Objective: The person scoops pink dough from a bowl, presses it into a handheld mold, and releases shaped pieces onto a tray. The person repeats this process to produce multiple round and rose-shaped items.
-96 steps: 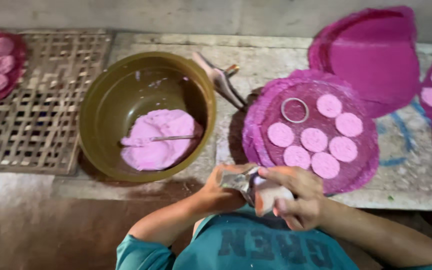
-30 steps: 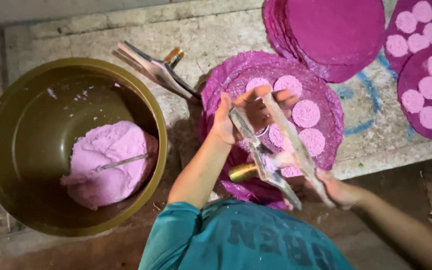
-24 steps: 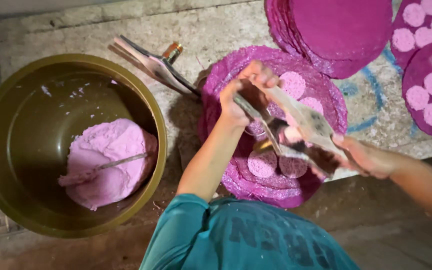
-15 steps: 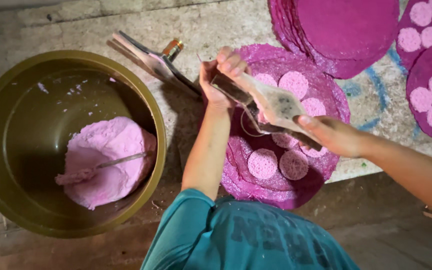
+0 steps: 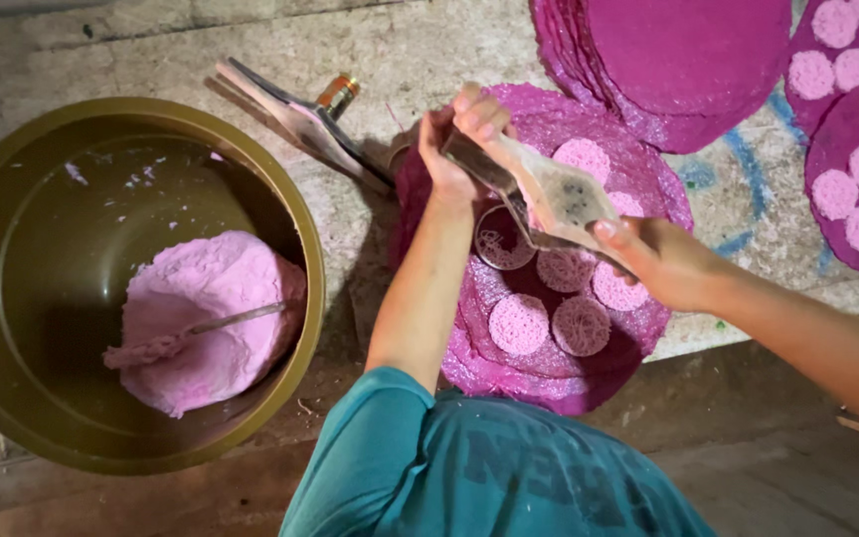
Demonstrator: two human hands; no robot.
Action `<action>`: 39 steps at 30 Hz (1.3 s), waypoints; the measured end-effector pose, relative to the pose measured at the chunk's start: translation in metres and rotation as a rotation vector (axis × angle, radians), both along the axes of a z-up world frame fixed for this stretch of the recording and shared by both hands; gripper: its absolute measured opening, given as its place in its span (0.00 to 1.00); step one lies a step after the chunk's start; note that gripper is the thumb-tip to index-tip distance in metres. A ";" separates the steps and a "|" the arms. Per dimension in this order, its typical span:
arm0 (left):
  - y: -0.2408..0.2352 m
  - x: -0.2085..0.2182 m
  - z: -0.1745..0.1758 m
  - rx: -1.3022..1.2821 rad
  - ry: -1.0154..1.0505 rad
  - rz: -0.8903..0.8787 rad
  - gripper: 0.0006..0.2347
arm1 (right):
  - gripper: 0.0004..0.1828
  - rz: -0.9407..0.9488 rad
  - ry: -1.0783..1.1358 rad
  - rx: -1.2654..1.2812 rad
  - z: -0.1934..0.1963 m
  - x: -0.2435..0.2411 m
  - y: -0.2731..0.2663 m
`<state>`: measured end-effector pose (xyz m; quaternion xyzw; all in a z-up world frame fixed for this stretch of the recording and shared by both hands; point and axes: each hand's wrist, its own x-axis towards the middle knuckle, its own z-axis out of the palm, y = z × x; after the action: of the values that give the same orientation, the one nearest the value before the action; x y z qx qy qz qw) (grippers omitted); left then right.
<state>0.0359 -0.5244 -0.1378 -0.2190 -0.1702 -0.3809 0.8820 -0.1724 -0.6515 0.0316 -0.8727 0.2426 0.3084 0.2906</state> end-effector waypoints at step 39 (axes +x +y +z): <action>0.090 -0.043 0.043 1.423 -1.000 0.240 0.42 | 0.53 -0.253 -0.722 0.667 -0.056 -0.062 0.015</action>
<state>-0.0070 -0.4340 -0.0952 0.5949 -0.2806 -0.3527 0.6655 -0.2340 -0.6361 -0.0247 -0.7470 0.1188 0.0102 0.6540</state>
